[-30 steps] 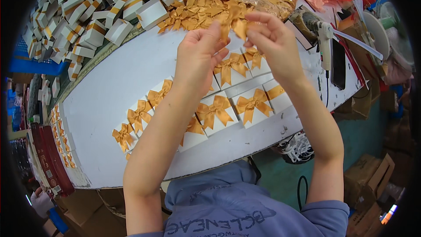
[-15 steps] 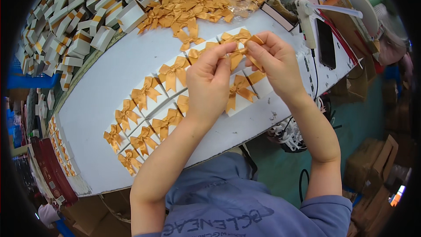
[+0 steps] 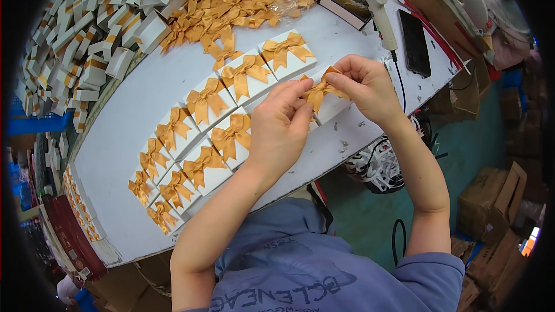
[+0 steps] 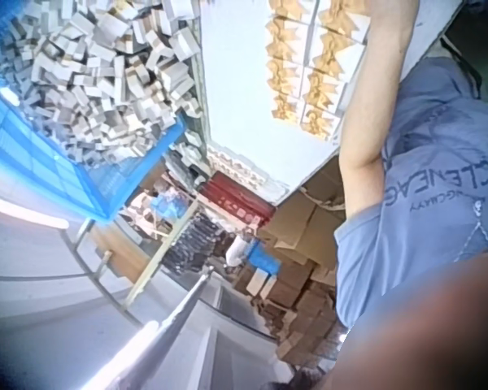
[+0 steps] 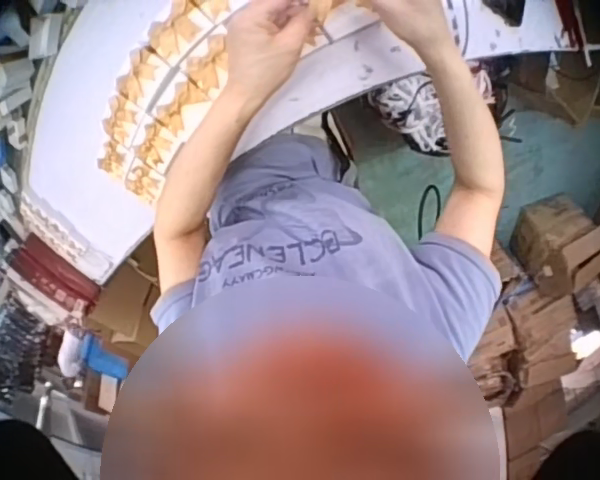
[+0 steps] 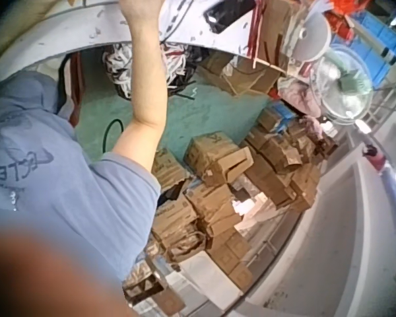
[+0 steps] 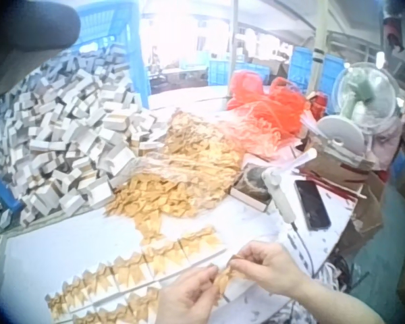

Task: Applying decorative bows to small gift boxes using a hot glue gun.

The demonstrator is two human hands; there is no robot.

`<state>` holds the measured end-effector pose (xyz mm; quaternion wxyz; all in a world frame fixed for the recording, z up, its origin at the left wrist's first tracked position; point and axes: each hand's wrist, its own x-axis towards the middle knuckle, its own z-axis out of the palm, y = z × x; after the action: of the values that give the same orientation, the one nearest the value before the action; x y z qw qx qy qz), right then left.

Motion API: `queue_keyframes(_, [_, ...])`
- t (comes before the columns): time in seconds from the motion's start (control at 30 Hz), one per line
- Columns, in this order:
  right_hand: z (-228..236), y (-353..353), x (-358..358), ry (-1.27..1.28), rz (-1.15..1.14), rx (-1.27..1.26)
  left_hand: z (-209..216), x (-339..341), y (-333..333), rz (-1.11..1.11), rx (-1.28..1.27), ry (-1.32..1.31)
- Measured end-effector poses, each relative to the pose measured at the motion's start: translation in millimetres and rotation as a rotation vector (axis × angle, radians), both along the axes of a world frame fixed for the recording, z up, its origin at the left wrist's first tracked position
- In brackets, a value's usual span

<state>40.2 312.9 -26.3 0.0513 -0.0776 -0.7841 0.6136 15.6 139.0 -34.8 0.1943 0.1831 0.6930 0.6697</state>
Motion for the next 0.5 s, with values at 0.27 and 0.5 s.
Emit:
queue_keyframes(0.27, [-1, 4, 1, -0.019, 0.017, 0.075, 0, 5, 3, -0.009, -0.138, 0.173])
queue_keyframes(0.5, [-18, 8, 1, -0.014, -0.035, 0.211, -2, 6, 13, -0.016, -0.543, 0.784])
